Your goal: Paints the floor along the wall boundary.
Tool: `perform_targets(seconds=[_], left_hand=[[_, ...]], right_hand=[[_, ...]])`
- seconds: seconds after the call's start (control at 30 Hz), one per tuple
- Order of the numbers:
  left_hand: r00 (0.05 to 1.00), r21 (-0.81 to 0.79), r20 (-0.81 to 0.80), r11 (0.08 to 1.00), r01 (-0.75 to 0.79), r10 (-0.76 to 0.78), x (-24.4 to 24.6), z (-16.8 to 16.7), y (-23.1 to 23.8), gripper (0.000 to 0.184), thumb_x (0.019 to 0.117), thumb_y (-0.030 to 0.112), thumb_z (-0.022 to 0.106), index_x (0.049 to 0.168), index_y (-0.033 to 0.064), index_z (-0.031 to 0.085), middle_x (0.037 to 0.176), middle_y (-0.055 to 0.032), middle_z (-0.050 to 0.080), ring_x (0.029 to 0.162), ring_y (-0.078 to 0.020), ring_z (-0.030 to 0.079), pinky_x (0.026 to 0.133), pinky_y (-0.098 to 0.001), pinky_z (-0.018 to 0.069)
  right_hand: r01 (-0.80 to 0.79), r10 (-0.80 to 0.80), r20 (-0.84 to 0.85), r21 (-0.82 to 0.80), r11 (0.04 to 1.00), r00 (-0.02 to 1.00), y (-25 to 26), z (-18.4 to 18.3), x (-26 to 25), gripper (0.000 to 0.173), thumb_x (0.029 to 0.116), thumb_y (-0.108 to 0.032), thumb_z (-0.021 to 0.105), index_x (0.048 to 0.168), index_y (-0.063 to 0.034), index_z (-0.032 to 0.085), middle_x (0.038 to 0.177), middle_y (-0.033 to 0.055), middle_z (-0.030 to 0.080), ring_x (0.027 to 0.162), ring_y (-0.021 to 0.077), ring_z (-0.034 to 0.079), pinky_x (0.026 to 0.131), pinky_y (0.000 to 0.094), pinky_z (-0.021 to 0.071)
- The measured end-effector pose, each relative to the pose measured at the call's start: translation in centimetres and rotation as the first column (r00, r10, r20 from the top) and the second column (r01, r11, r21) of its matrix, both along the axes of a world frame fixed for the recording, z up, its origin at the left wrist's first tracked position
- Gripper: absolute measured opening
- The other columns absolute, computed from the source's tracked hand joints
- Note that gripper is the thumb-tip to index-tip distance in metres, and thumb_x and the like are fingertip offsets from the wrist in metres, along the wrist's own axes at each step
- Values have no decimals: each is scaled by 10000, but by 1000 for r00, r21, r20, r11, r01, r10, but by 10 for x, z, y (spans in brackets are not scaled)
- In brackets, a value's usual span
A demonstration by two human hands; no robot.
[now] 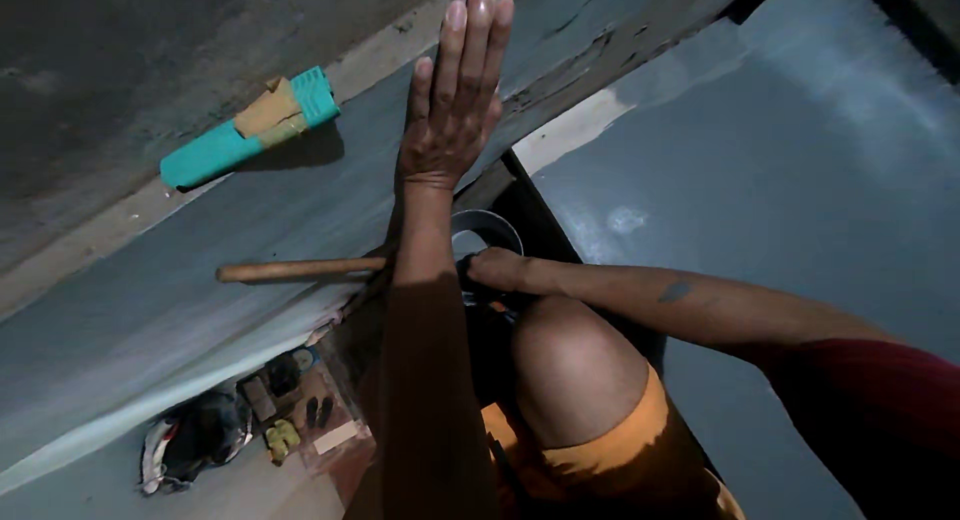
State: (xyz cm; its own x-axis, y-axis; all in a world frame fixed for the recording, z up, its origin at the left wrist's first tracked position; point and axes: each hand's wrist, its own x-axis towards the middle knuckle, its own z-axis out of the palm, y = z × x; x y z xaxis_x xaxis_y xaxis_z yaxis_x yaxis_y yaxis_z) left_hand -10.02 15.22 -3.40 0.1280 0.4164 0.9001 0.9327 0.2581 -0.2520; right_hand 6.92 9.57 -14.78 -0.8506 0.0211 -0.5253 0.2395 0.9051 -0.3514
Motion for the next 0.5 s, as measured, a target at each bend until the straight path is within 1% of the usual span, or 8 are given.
perform_targets(seconds=[0.07,0.17,0.27,0.4,0.5], left_hand=[[1000,11,-5,1000,4,-4,0,0,1,516,1074,354,427,1543,141,458,1587,-63,467,1507,-221,332,1203,-482,137],[1000,7,-5,1000,8,-8,0,-1,1,536,1082,354,406,1573,138,408,1629,-60,403,1542,-208,264,1231,-486,86],[1000,4,-13,1000,7,-7,-1,0,0,533,1085,356,398,1568,133,414,1620,-62,418,1533,-205,283,1222,-490,94],[1000,13,-6,1000,0,0,0,0,1,536,1071,358,422,1560,137,431,1610,-56,434,1524,-205,300,1219,-478,104],[1000,8,-8,1000,-3,3,0,0,1,533,1075,352,417,1562,133,425,1617,-60,424,1525,-208,296,1216,-480,113]], right_hand=[[5,-5,-25,-14,1000,1000,2,-4,2,81,938,27,645,954,-4,717,968,181,704,937,381,698,817,579,577],[15,-16,-51,-13,1000,999,3,-13,4,56,924,11,676,942,-19,720,946,167,703,907,371,699,792,576,581],[10,-10,-38,-12,1000,999,3,-12,4,62,935,3,670,961,-18,722,946,168,702,919,368,696,808,565,577],[13,-14,-89,-14,1000,996,9,-12,7,42,926,-86,713,954,-56,723,925,145,702,890,354,697,770,572,573],[2,-13,-197,-55,998,980,22,-3,11,80,923,-157,732,948,-81,734,918,126,714,885,340,701,775,574,570]])
